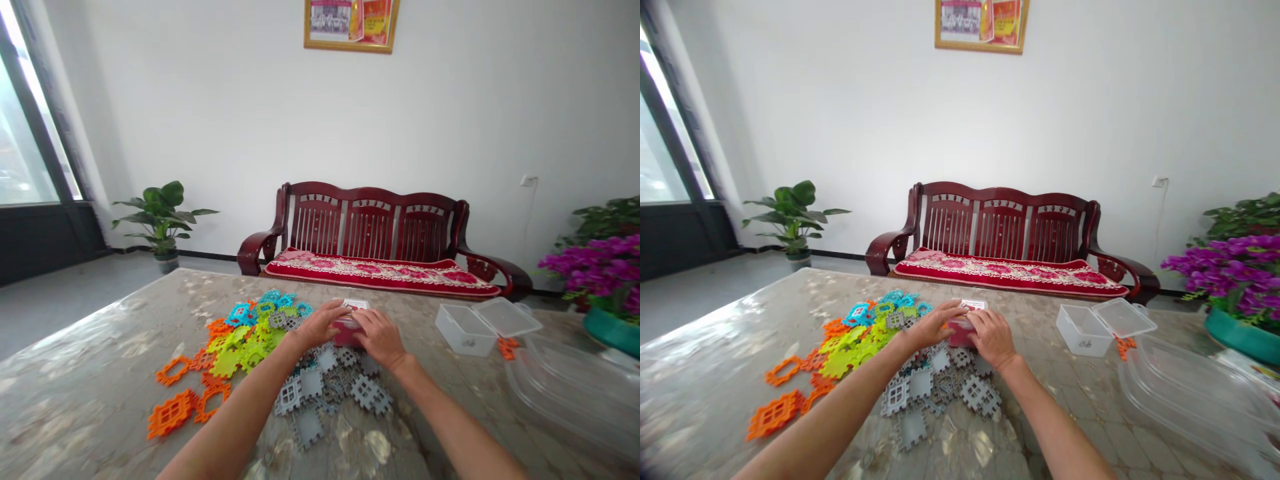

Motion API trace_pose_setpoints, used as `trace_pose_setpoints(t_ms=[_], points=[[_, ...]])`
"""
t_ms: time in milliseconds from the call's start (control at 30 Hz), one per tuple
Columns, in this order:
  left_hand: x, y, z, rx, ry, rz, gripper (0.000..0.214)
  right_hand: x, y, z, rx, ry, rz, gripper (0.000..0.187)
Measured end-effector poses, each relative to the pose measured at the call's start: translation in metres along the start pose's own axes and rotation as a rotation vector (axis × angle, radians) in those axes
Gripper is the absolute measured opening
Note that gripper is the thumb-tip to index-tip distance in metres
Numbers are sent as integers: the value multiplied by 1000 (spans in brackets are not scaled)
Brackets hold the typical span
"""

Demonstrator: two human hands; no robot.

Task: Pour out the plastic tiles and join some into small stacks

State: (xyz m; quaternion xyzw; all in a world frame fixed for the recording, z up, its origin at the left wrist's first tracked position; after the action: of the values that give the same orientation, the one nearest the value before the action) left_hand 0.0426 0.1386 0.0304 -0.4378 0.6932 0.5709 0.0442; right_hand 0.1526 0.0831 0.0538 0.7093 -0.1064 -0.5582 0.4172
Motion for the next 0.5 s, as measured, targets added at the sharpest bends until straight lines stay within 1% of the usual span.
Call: trace_pose_setpoints(t_ms=[67,167,333,400,433,500], points=[[-2,2,2,-41,25,-30,58,-1,-5,3,70,81,43,37],[-7,3,-3,-51,28,-45,48,-5,-10,7,127,169,81,34],[-13,7,-10,-67,20,-60,31,-13,-14,8,104,213,93,33],[-12,9,-10,-92,23,-81,27,-13,-13,6,83,187,96,35],[-11,9,-9,-102,25,-88,27,-12,-12,3,64,152,83,36],[-10,8,-8,-121,38,-96,27,-7,-4,-6,1,17,-2,37]])
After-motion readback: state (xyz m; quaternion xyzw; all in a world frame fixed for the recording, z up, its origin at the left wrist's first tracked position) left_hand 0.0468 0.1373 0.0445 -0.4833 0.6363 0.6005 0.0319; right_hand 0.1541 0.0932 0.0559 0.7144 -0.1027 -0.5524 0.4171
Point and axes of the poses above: each hand's wrist, its own x-axis away from the middle knuckle, its own y-axis out of the back of the hand, z = x × y, the point moved 9 cm from there along -x, towards the middle knuckle, and after that the axes turned 8 degrees about -z, right-handed, at the moved point
